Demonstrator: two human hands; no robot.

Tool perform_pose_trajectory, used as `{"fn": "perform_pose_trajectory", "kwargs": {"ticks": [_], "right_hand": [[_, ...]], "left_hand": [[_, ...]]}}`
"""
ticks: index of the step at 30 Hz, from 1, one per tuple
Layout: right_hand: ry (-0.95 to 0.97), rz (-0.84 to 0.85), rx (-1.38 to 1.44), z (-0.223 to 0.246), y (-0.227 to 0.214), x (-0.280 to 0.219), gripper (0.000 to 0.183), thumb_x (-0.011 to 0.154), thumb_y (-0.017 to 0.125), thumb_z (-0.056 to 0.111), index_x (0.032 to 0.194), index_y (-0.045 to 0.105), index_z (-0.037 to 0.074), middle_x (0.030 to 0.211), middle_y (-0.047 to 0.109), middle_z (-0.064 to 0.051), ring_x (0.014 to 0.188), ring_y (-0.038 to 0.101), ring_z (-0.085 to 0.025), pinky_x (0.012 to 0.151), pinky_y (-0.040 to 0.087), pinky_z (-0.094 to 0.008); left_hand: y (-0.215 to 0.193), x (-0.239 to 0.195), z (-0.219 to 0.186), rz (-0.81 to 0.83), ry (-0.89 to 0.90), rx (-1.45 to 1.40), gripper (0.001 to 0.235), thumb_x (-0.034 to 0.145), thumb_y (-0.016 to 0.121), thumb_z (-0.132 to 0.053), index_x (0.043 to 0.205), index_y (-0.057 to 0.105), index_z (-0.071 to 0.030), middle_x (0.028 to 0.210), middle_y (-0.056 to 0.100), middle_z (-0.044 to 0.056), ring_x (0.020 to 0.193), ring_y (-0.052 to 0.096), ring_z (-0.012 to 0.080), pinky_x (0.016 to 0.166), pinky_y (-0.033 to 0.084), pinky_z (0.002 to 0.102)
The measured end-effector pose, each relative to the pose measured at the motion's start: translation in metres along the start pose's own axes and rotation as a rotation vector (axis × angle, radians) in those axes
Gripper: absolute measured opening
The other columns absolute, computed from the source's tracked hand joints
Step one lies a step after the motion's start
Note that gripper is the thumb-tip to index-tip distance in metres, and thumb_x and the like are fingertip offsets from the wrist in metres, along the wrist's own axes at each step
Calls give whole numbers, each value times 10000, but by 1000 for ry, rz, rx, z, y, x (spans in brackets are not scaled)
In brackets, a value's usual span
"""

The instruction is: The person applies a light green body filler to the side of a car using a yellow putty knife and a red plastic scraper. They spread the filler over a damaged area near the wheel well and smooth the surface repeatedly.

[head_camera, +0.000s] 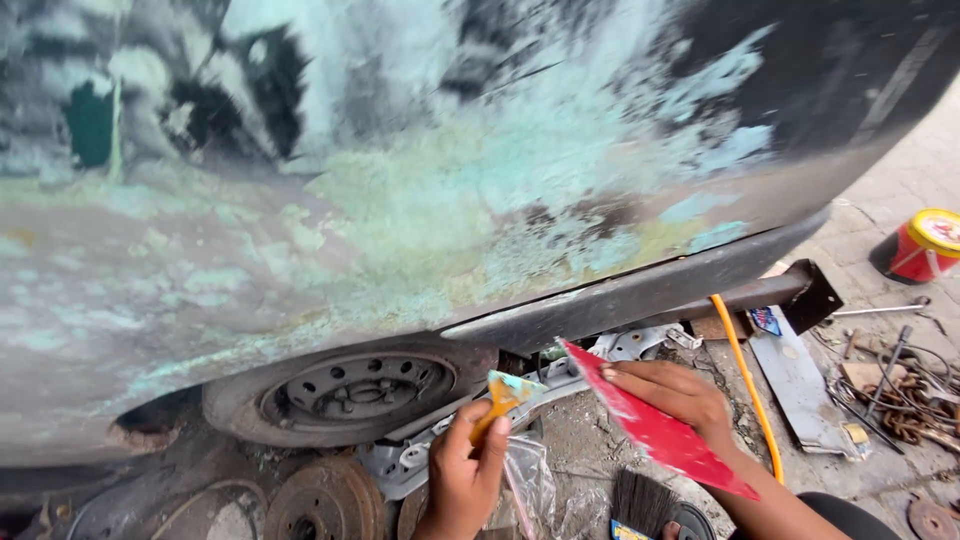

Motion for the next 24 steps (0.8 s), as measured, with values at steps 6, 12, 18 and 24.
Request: {"fn": "perform_pose_trajectory", "kwargs": {"ticks": [6, 12, 18, 24], "right_hand": [[-14, 17, 114, 24, -28, 17, 358, 1044, 502, 335, 1289, 709, 176, 1268, 748, -60, 1083, 761, -237, 864, 567, -351], [-91, -59, 85, 27, -42, 9, 293, 978, 635, 117, 1249, 732, 172, 1194, 766, -35, 1033, 766, -208, 906, 629, -324], [-118, -62, 104, 28, -50, 8, 304, 989, 627, 119, 1266, 730, 192, 1215, 763, -29, 1020, 759, -202, 877, 619, -341], [-97, -50, 146, 36, -58, 8, 312, 998, 631, 277, 1290, 713, 204, 1245, 751, -72, 1025, 753, -242, 836, 582, -374]], "left_hand": [[-22, 87, -112, 32, 537, 320, 350, 1065, 446, -69, 1357, 538, 101, 1104, 731, 271, 739, 733, 216, 517, 629, 250], [-16, 169, -196, 25, 744, 639, 409, 1013, 612, 37, 1374, 455, -77, 973, 617, 129, 662, 578, 333, 458, 424, 441], [9, 226, -243, -97, 1008, 1011, 573, 1020, 604, 36, 1536, 437, -150, 967, 588, 55, 717, 531, 247, 436, 436, 414], [17, 256, -269, -242, 1159, 1102, 615, 906, 601, 50, 1445, 511, -231, 969, 573, 47, 768, 490, 257, 554, 417, 376]]}}
Point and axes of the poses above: each hand's wrist, its own x-axis towards the middle knuckle, its own y-axis out of the palm, z = x × y, the point moved 3 cm from there along x, towards the middle knuckle
